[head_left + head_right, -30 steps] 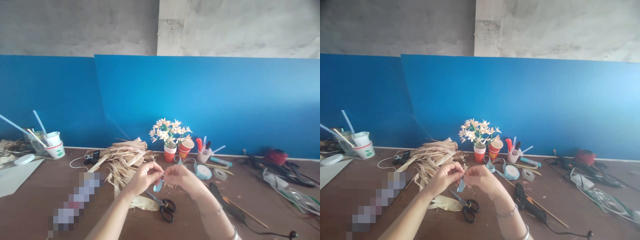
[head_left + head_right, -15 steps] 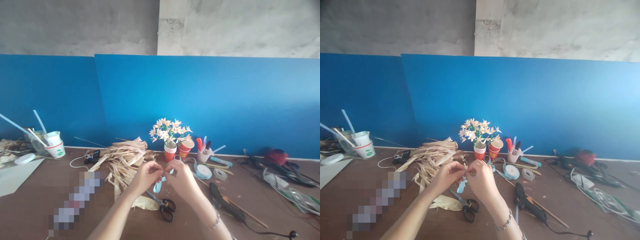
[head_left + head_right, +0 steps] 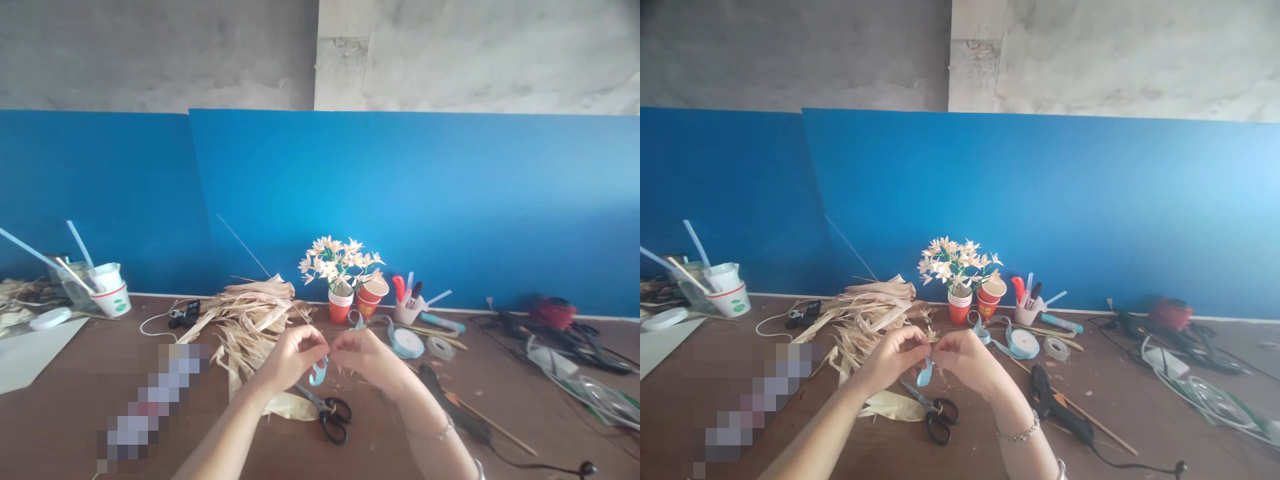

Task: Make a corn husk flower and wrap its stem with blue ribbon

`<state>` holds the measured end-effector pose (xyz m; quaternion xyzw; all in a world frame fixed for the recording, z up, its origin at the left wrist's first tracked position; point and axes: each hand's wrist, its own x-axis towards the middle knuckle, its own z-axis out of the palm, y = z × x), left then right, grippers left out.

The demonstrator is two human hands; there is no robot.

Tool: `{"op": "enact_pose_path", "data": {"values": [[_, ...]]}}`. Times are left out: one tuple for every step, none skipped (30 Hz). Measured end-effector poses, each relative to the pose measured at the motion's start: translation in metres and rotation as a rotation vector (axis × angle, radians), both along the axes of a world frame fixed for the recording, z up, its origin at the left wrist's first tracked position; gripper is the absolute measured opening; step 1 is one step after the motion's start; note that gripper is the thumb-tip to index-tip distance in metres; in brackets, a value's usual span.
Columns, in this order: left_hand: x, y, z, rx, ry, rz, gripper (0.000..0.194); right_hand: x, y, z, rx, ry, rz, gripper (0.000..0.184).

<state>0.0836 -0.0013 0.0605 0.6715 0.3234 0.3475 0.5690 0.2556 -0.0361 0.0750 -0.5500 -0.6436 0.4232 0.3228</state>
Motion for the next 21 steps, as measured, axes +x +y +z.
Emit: {"op": "enact_pose_path", "data": {"values": [[0.001,0.000,-0.001,-0.011,0.013,0.012,0.026,-0.001,0.000,0.000,0.044,-0.059,-0.022,0.014],[0.003,0.000,-0.002,-0.020,0.028,0.025,0.027,-0.003,-0.001,0.001,0.101,-0.126,-0.057,0.013],[0.004,0.001,-0.003,-0.028,0.043,0.036,0.028,-0.005,-0.001,0.001,0.163,-0.196,-0.102,0.011],[0.005,0.002,-0.005,-0.032,0.053,0.047,0.028,-0.008,-0.002,0.001,0.224,-0.264,-0.150,0.011],[0.006,0.004,-0.007,-0.031,0.057,0.055,0.028,-0.010,-0.002,0.001,0.281,-0.326,-0.193,0.010],[0.006,0.005,-0.010,-0.024,0.057,0.062,0.028,-0.012,-0.002,0.000,0.329,-0.380,-0.223,0.010],[0.006,0.007,-0.012,-0.018,0.053,0.065,0.027,-0.013,-0.002,-0.001,0.366,-0.422,-0.237,0.010],[0.005,0.008,-0.014,-0.014,0.050,0.067,0.026,-0.013,-0.001,-0.002,0.394,-0.447,-0.236,0.011],[0.005,0.009,-0.015,-0.013,0.052,0.068,0.025,-0.013,-0.001,-0.003,0.417,-0.456,-0.229,0.013],[0.004,0.010,-0.016,-0.015,0.060,0.070,0.024,-0.012,0.000,-0.004,0.433,-0.455,-0.219,0.014],[0.002,0.011,-0.016,-0.020,0.072,0.073,0.023,-0.011,0.000,-0.004,0.441,-0.450,-0.212,0.014],[0.001,0.011,-0.015,-0.028,0.087,0.078,0.022,-0.011,0.001,-0.005,0.444,-0.442,-0.209,0.014],[0.000,0.011,-0.014,-0.038,0.104,0.081,0.022,-0.010,0.001,-0.005,0.445,-0.431,-0.207,0.013],[-0.001,0.011,-0.013,-0.048,0.116,0.082,0.022,-0.009,0.001,-0.004,0.439,-0.415,-0.204,0.013],[-0.001,0.011,-0.012,-0.061,0.118,0.076,0.022,-0.009,0.001,-0.004,0.424,-0.392,-0.199,0.013],[-0.002,0.010,-0.011,-0.075,0.105,0.070,0.023,-0.009,0.000,-0.003,0.401,-0.360,-0.193,0.012],[-0.002,0.010,-0.009,-0.086,0.078,0.063,0.023,-0.008,-0.001,-0.002,0.367,-0.320,-0.184,0.012],[-0.002,0.009,-0.008,-0.091,0.042,0.058,0.024,-0.008,-0.001,-0.001,0.323,-0.274,-0.169,0.012],[-0.002,0.008,-0.008,-0.091,0.007,0.055,0.025,-0.007,-0.002,0.000,0.276,-0.229,-0.151,0.013],[-0.002,0.008,-0.007,-0.087,-0.020,0.053,0.025,-0.006,-0.002,0.001,0.232,-0.191,-0.134,0.013],[-0.002,0.007,-0.007,-0.074,-0.035,0.050,0.026,-0.006,-0.003,0.001,0.198,-0.161,-0.119,0.014]]}}
